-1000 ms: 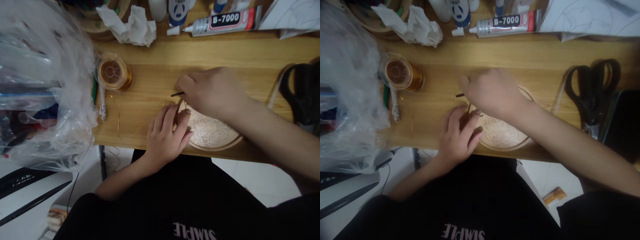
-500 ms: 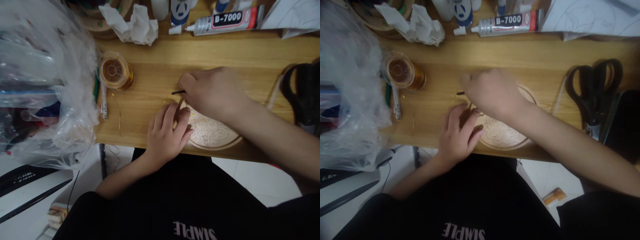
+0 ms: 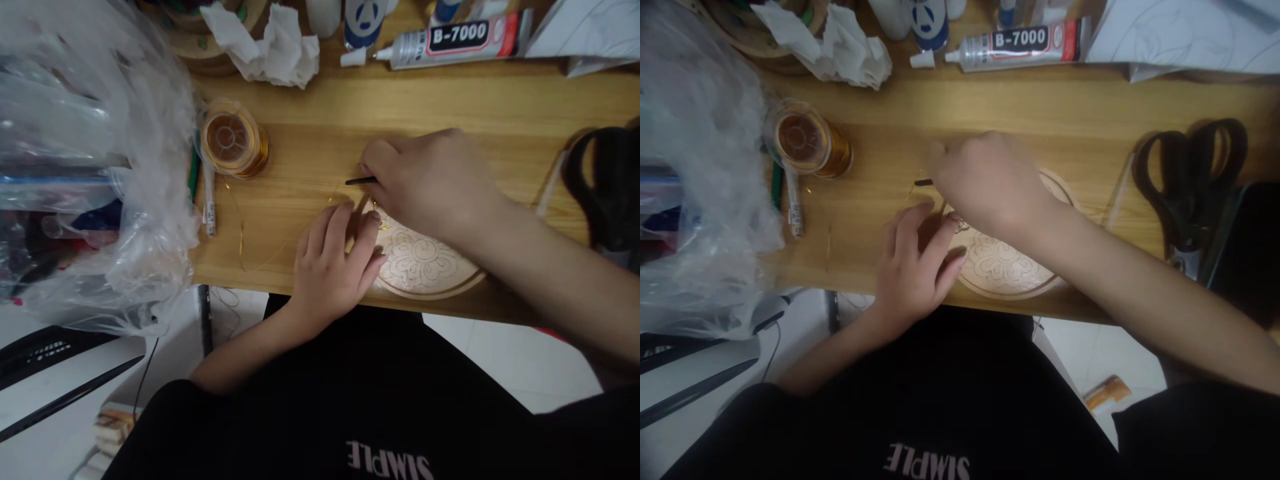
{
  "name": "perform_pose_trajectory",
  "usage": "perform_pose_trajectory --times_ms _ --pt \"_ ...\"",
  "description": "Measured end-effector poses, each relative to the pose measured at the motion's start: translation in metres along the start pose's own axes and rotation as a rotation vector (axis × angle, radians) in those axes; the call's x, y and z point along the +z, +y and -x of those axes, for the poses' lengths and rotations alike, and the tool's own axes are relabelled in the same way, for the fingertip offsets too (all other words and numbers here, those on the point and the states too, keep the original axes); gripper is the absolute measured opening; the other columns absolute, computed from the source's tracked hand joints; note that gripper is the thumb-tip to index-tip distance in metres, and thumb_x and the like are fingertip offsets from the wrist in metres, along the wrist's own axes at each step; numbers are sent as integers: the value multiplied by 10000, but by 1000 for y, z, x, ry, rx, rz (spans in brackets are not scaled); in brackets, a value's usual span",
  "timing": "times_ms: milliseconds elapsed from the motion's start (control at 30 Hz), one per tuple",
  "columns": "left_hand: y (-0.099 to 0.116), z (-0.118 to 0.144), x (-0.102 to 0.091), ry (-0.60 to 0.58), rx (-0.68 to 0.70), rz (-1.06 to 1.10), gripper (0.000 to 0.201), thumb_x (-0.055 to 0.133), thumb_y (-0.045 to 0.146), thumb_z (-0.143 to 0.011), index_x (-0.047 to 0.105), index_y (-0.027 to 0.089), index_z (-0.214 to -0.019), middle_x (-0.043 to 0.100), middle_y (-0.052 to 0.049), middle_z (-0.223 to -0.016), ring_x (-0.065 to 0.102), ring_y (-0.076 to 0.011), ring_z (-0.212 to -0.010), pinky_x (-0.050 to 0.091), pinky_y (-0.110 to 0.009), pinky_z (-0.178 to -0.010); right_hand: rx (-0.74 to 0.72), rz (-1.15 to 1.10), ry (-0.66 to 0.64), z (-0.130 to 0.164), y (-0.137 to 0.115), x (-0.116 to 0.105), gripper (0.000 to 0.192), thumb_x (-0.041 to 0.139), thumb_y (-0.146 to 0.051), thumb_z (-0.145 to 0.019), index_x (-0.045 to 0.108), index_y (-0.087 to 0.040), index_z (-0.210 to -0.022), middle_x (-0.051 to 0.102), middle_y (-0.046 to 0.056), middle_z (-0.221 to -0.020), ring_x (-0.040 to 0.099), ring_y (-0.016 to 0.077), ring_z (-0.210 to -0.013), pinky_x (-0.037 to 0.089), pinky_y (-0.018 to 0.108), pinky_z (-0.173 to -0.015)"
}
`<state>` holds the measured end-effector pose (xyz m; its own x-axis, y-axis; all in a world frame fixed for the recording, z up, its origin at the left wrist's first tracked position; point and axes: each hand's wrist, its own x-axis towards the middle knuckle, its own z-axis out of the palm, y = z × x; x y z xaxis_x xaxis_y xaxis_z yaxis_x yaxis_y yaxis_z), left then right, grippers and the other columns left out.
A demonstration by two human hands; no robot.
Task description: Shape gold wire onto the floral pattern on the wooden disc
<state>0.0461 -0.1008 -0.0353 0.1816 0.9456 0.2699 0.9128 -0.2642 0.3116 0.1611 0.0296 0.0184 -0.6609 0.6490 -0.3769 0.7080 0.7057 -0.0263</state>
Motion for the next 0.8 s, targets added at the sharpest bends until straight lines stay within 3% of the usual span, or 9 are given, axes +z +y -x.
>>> perform_pose_trajectory --times_ms 200,467,667,800 --pt "-1 -1 -1 7 -4 -34 362 493 377 -956 598 166 -1230 539 -179 -1270 534 -314 -1169 480 -457 -972 13 -6 2 2 2 -1 355 277 -271 -967 540 -124 -1154 689 171 -1013 664 299 -845 288 323 -563" --pt "-3 -1 -3 -9 18 -5 373 482 383 -964 598 191 -1262 530 -182 -1283 529 -325 -1175 456 -465 -978 50 21 -5 -3 -1 4 318 342 -298 -959 548 -135 -1138 693 149 -984 681 342 -866 434 348 -604" --pt "1 2 -3 -36 44 -17 412 463 446 -964 604 195 -1258 520 -175 -1303 509 -342 -1204 437 -476 -986 46 -2 14 -1 1 5 318 334 -280 -961 563 -135 -1129 697 148 -984 683 322 -871 443 351 -623" --pt "2 2 -2 -36 64 -33 429 451 452 -968 587 190 -1278 526 -178 -1304 517 -342 -1203 440 -461 -965 55 -106 95 -2 3 11 300 410 -274 -910 569 -180 -1146 704 108 -974 678 308 -859 426 350 -634"
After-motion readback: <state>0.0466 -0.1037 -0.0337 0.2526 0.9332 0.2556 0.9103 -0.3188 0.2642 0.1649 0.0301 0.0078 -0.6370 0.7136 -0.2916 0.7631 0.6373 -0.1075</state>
